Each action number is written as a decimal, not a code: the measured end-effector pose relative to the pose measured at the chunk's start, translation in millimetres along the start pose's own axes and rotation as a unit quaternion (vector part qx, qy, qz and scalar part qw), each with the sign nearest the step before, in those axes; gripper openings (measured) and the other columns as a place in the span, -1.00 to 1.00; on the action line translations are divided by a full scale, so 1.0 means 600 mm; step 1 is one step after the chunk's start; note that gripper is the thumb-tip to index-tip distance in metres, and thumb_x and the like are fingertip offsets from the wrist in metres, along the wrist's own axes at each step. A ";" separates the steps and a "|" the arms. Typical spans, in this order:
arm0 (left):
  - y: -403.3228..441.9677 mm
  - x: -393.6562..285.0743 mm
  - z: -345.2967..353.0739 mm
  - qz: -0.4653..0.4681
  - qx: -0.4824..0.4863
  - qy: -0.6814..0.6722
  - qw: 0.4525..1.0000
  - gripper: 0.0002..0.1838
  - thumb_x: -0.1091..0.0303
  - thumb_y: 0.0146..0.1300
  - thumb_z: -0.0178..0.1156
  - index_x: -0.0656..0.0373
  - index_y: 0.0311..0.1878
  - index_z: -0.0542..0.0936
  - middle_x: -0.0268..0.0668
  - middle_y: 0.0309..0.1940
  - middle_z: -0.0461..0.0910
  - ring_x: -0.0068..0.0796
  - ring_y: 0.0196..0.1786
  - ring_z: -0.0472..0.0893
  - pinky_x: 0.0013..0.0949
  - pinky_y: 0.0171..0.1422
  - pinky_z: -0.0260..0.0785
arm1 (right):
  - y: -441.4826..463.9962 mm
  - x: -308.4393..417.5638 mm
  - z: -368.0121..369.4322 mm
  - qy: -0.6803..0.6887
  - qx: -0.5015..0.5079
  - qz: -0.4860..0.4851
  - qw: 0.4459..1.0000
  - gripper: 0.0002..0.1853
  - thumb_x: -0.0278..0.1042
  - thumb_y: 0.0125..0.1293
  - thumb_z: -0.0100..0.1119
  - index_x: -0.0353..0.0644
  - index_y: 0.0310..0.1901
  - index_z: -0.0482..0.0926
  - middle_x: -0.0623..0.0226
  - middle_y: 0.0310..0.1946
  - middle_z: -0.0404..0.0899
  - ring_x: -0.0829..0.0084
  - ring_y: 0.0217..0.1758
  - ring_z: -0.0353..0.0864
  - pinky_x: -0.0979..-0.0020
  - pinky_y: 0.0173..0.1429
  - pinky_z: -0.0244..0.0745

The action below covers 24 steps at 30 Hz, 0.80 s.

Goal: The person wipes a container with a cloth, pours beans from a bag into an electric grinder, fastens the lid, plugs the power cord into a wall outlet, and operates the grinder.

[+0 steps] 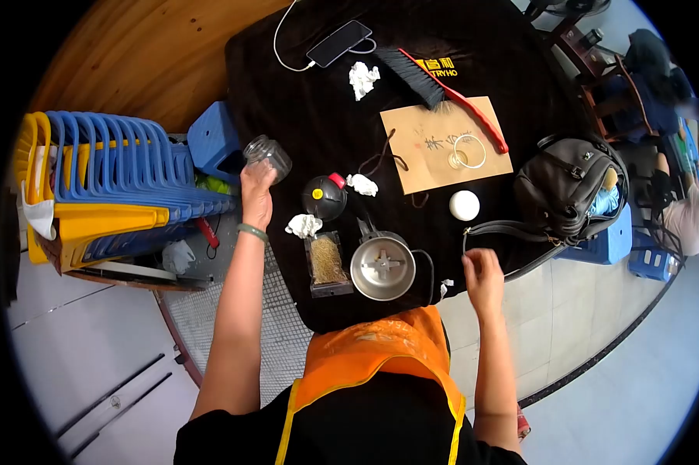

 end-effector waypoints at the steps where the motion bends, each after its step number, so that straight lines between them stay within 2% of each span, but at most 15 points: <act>1: 0.015 0.008 0.004 0.026 -0.009 0.049 0.998 -0.25 0.56 0.15 0.41 0.19 0.35 0.21 -0.21 0.27 0.42 -0.39 0.30 0.47 -0.24 0.46 0.28 | -0.030 -0.010 0.012 0.034 -0.021 0.035 0.999 -0.84 -0.39 0.39 0.27 -0.32 -0.28 0.58 0.24 -0.52 0.56 0.47 -0.50 0.51 0.43 -0.36 0.42; 2: 0.033 0.019 0.003 0.023 0.005 0.088 0.996 -0.12 0.61 0.09 0.43 0.18 0.38 0.08 -0.16 0.31 0.35 -0.34 0.34 0.43 -0.22 0.48 0.26 | -0.058 -0.012 0.016 0.017 0.008 0.089 0.996 -0.82 -0.37 0.40 0.27 -0.31 -0.29 0.58 0.27 -0.56 0.55 0.51 -0.53 0.49 0.44 -0.38 0.40; 3: 0.044 0.027 0.006 0.064 0.033 0.134 0.988 -0.09 0.58 0.06 0.46 0.18 0.41 0.10 -0.12 0.35 0.33 -0.29 0.39 0.40 -0.21 0.49 0.26 | -0.083 -0.012 0.019 0.001 0.037 0.144 0.989 -0.80 -0.34 0.41 0.26 -0.29 -0.31 0.59 0.30 -0.60 0.53 0.54 -0.55 0.46 0.45 -0.40 0.39; 5: 0.064 0.051 0.007 0.124 0.061 0.237 0.962 -0.04 0.56 0.02 0.48 0.18 0.45 0.11 -0.08 0.37 0.31 -0.24 0.42 0.37 -0.21 0.51 0.23 | -0.128 -0.009 0.040 -0.022 0.073 0.179 0.981 -0.73 -0.23 0.42 0.25 -0.27 -0.36 0.61 0.29 -0.66 0.52 0.54 -0.59 0.45 0.44 -0.44 0.36; 7: 0.084 0.079 0.003 0.103 0.107 0.253 0.956 0.01 0.49 -0.04 0.54 0.19 0.46 0.15 -0.05 0.38 0.32 -0.16 0.46 0.34 -0.15 0.53 0.22 | -0.165 0.005 0.068 0.001 0.089 0.166 0.982 -0.74 -0.27 0.39 0.28 -0.27 -0.37 0.59 0.25 -0.64 0.54 0.51 -0.59 0.47 0.42 -0.43 0.38; 9: 0.094 0.077 -0.002 0.125 0.123 0.362 0.916 0.05 0.39 -0.03 0.55 0.20 0.48 0.11 -0.02 0.39 0.31 -0.06 0.49 0.30 -0.10 0.56 0.17 | -0.206 0.020 0.114 0.039 0.077 0.143 0.986 -0.80 -0.32 0.37 0.30 -0.26 -0.34 0.59 0.23 -0.60 0.57 0.48 -0.57 0.49 0.41 -0.41 0.42; 12: 0.065 0.053 -0.004 0.181 0.093 0.492 0.846 0.05 0.29 -0.03 0.55 0.20 0.49 0.13 0.01 0.34 0.36 0.01 0.44 0.34 -0.05 0.58 0.10 | -0.223 0.099 0.177 0.081 0.151 0.110 0.979 -0.87 -0.41 0.32 0.30 -0.24 -0.16 0.62 0.16 -0.43 0.64 0.35 -0.45 0.64 0.36 -0.31 0.54; 13: 0.050 0.048 -0.010 0.206 0.063 0.454 0.864 0.02 0.26 0.01 0.53 0.18 0.50 0.16 -0.01 0.27 0.41 0.03 0.36 0.38 0.01 0.57 0.05 | -0.218 0.119 0.200 0.078 0.172 0.081 0.979 -0.85 -0.41 0.31 0.29 -0.23 -0.12 0.63 0.13 -0.38 0.66 0.29 -0.41 0.67 0.34 -0.27 0.57; 15: -0.009 0.023 -0.024 0.209 0.005 0.398 0.893 -0.26 0.28 0.06 0.47 0.18 0.32 0.41 -0.06 0.12 0.52 0.00 0.22 0.47 0.03 0.45 0.15 | -0.206 0.143 0.248 0.052 0.180 0.059 0.981 -0.77 -0.41 0.31 0.27 -0.24 -0.03 0.63 0.08 -0.28 0.67 0.19 -0.36 0.68 0.29 -0.22 0.57; 16: -0.052 0.007 -0.033 0.225 0.057 0.418 0.879 -0.42 0.29 0.09 0.44 0.17 0.19 0.50 -0.10 0.06 0.56 -0.03 0.18 0.50 0.00 0.39 0.20 | -0.198 0.154 0.272 0.091 0.174 0.105 0.975 -0.73 -0.40 0.32 0.24 -0.29 0.01 0.60 0.08 -0.28 0.67 0.15 -0.35 0.68 0.26 -0.19 0.57; 17: -0.100 -0.007 -0.042 0.239 0.109 0.435 0.861 -0.58 0.31 0.12 0.40 0.16 0.05 0.58 -0.14 0.00 0.59 -0.05 0.13 0.52 -0.04 0.32 0.25 | -0.193 0.151 0.300 0.108 0.142 0.121 0.976 -0.70 -0.39 0.32 0.25 -0.34 0.03 0.59 0.09 -0.33 0.67 0.20 -0.39 0.69 0.29 -0.23 0.57; 18: -0.151 -0.016 -0.048 0.262 0.182 0.470 0.823 -0.78 0.32 0.14 0.36 0.12 -0.17 0.61 -0.21 -0.11 0.61 -0.12 0.03 0.55 -0.11 0.25 0.28 | -0.184 0.158 0.314 0.122 0.159 0.160 0.967 -0.69 -0.37 0.35 0.24 -0.35 0.05 0.57 0.16 -0.35 0.65 0.33 -0.44 0.66 0.36 -0.29 0.56; 19: -0.192 -0.011 -0.060 0.253 0.323 0.474 0.779 -0.71 0.23 0.12 0.39 0.13 -0.13 0.60 -0.19 -0.11 0.59 -0.14 0.07 0.53 -0.11 0.26 0.27 | -0.178 0.163 0.324 0.134 0.176 0.200 0.955 -0.68 -0.34 0.38 0.24 -0.36 0.07 0.56 0.23 -0.36 0.64 0.46 -0.48 0.63 0.43 -0.35 0.56; 23: -0.309 -0.016 -0.056 0.298 0.401 0.491 0.714 -0.50 0.08 0.04 0.45 0.15 0.00 0.62 -0.19 -0.07 0.56 -0.15 0.18 0.46 -0.08 0.30 0.29 | -0.154 0.175 0.347 0.166 0.270 0.309 0.897 -0.67 -0.18 0.44 0.20 -0.35 -0.08 0.57 0.32 -0.46 0.59 0.55 -0.52 0.56 0.46 -0.42 0.53; 24: -0.310 -0.020 -0.058 0.314 0.386 0.484 0.720 -0.52 0.19 0.07 0.44 0.18 0.05 0.61 -0.20 -0.06 0.56 -0.16 0.12 0.52 -0.11 0.26 0.38 | -0.144 0.183 0.343 0.154 0.307 0.312 0.886 -0.66 -0.14 0.45 0.18 -0.34 -0.12 0.56 0.33 -0.47 0.58 0.56 -0.52 0.55 0.46 -0.43 0.52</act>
Point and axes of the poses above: each hand's wrist, its own y-axis towards the middle knuckle, its own z-axis out of the palm, x = y × z, the point moved 1 cm from there along y, towards the middle knuckle
